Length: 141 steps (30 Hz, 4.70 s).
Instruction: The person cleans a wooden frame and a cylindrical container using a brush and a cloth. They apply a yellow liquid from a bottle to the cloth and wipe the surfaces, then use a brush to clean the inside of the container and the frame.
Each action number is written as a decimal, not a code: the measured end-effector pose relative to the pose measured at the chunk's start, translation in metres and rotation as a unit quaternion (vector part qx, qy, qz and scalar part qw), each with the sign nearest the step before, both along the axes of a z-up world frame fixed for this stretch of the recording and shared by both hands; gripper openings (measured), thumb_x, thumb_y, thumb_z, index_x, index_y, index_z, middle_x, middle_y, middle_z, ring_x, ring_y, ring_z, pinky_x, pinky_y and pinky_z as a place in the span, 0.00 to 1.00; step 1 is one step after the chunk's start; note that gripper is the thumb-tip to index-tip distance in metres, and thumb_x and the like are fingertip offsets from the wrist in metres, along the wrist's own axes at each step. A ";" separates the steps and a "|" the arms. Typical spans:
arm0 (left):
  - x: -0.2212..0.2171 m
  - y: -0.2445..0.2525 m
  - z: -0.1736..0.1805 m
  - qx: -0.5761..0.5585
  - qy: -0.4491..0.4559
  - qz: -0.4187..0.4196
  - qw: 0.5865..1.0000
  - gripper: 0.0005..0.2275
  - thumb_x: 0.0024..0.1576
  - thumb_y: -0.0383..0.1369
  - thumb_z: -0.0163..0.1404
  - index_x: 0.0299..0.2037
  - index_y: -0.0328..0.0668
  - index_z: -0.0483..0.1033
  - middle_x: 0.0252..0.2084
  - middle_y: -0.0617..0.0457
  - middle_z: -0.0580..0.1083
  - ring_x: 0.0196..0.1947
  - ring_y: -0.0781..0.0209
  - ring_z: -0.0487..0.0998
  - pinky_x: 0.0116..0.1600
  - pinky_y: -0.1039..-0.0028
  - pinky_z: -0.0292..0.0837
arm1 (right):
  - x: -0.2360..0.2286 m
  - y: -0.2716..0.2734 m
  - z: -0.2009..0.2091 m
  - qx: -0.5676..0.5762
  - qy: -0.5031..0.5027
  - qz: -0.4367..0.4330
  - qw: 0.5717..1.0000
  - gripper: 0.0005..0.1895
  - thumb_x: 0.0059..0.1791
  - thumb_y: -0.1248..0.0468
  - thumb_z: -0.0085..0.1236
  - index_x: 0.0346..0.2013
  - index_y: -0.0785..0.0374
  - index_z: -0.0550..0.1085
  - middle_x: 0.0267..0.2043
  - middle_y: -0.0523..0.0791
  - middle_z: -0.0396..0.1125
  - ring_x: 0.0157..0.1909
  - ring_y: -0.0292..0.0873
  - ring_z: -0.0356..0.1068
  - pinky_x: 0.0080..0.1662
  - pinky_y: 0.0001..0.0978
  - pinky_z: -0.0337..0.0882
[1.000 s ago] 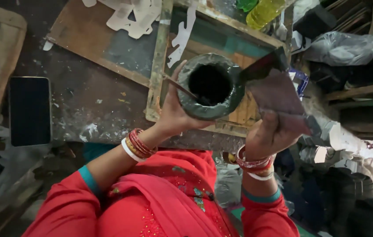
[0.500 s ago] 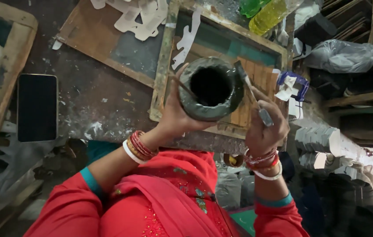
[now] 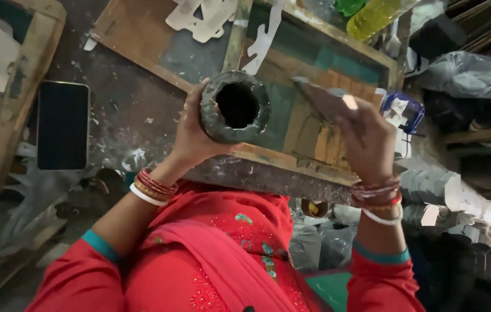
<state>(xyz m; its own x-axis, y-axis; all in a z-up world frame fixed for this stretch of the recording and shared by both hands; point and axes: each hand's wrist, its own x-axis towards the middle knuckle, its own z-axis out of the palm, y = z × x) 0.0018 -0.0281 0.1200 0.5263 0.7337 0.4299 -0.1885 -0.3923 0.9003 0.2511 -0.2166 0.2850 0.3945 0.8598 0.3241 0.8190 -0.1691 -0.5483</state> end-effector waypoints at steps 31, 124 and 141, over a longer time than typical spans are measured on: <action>-0.007 0.003 -0.032 -0.018 -0.037 -0.025 0.999 0.54 0.36 0.35 0.76 0.75 0.45 0.53 0.71 0.43 0.62 0.73 0.44 0.64 0.76 0.58 0.61 | -0.090 0.053 0.024 -0.156 -0.180 0.105 0.965 0.13 0.52 0.66 0.59 0.53 0.59 0.77 0.39 0.49 0.74 0.37 0.53 0.75 0.36 0.40 0.71; -0.016 0.012 -0.040 -0.103 -0.033 -0.033 0.994 0.58 0.37 0.35 0.77 0.76 0.42 0.47 0.70 0.43 0.66 0.71 0.50 0.68 0.74 0.59 0.64 | -0.040 0.075 -0.016 -0.011 -0.069 0.049 0.996 0.15 0.55 0.64 0.61 0.55 0.64 0.74 0.39 0.53 0.74 0.39 0.46 0.78 0.43 0.36 0.75; -0.011 0.005 -0.028 -0.098 -0.040 -0.034 0.994 0.53 0.41 0.37 0.76 0.75 0.44 0.50 0.70 0.43 0.65 0.71 0.49 0.68 0.73 0.61 0.66 | -0.072 0.074 0.023 -0.111 -0.231 0.148 0.955 0.13 0.53 0.62 0.60 0.52 0.59 0.76 0.40 0.49 0.74 0.38 0.53 0.75 0.38 0.40 0.72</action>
